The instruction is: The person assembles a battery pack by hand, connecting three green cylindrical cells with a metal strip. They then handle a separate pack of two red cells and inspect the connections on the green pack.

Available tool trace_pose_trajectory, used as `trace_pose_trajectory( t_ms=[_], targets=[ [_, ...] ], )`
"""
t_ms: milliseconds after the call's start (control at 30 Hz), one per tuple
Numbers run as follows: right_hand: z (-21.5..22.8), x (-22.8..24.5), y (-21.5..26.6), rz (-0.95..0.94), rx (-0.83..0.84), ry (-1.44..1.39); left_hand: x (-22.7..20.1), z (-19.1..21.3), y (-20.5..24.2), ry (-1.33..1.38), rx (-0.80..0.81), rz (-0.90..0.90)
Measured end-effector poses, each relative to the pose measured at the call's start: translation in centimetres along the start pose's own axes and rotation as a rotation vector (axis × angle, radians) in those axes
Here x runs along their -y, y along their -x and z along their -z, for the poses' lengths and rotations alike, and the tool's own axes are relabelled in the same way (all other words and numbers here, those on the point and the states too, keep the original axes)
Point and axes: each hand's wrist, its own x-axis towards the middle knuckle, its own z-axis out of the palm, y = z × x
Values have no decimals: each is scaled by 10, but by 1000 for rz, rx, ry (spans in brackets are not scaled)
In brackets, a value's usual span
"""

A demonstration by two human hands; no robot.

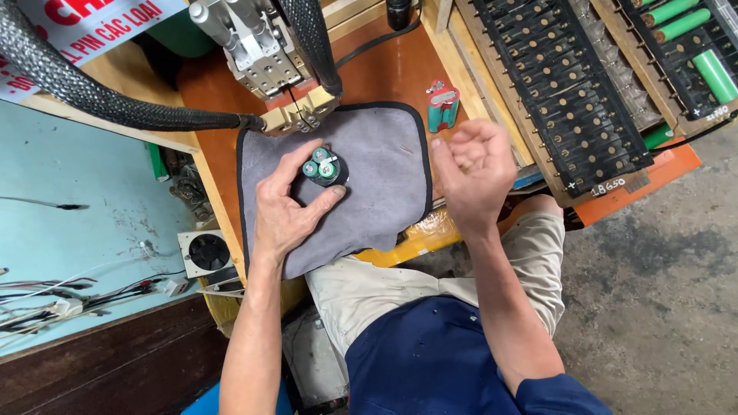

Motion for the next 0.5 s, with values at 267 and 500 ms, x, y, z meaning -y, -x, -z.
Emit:
trace_pose_trajectory(
  t_ms=[267, 500],
  targets=[
    [-2, 14, -32, -18, 156, 376, -5, 2, 0, -163, 73, -14],
    [4, -3, -37, 70, 193, 167, 1, 0, 0, -2, -3, 3]
  ],
)
